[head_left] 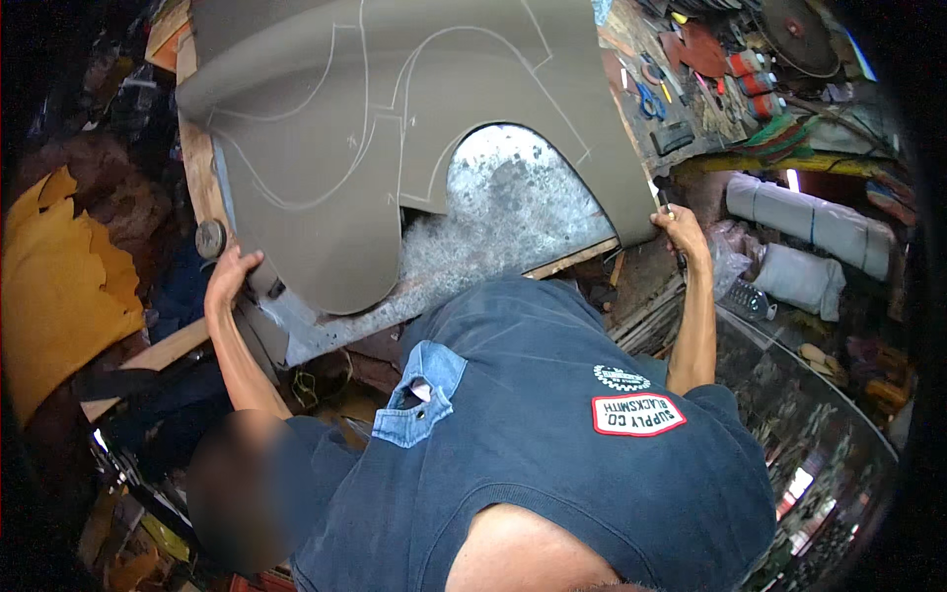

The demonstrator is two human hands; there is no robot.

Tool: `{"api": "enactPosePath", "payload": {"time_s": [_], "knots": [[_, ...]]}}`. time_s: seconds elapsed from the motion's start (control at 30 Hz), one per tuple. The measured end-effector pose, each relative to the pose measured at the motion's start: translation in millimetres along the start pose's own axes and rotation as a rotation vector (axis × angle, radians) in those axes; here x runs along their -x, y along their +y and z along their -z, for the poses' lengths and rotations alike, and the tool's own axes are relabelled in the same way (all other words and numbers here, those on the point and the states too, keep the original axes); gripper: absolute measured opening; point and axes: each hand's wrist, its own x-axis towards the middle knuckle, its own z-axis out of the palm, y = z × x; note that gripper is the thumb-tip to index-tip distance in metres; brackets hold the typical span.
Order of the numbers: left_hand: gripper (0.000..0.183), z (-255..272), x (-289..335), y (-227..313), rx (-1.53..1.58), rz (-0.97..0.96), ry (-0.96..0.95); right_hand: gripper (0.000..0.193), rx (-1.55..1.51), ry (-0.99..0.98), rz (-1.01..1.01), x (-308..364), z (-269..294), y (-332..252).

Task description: Cutting shoe component patterns from a large sheet of material using a utility blade.

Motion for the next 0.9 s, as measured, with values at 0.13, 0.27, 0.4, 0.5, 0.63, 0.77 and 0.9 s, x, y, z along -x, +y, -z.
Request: {"api": "enactPosePath", "payload": {"time_s": [0.13, 0.27, 0.4, 0.5, 0.63, 0.77, 0.9], "knots": [[0.051, -14.7, 29.1, 37.1, 0.504, 0.076, 0.28, 0.015, 0.045, 0.131, 0.084, -8.4, 0.2, 16.5], [0.037, 4.3, 36.1, 36.0, 0.679, -0.024, 0.071, 0.021, 0.13, 0.127, 0.061, -23.2, 2.3, 27.2], [0.029, 6.0, 22.0, 12.9, 0.826, -0.073, 0.023, 0.025, 0.219, 0.129, 0.126, -31.0, 3.3, 31.2], [0.029, 2.3, 0.1, -32.6, -0.004, 0.089, 0.203, 0.025, 0.227, 0.137, 0.142, -34.4, 0.8, 27.2], [0.027, -25.3, 22.3, -20.7, -0.366, -0.088, 0.477, 0.023, 0.218, 0.203, 0.156, -25.8, -6.2, 28.0], [0.027, -82.5, 82.8, 34.3, -0.345, -0.268, 0.741, 0.027, 0.288, 0.202, 0.194, -28.0, -4.8, 36.2], [0.041, -148.6, 93.8, -4.5, -0.419, -0.072, 0.633, 0.031, 0.409, 0.291, 0.283, -31.7, -4.5, 42.3]]}}
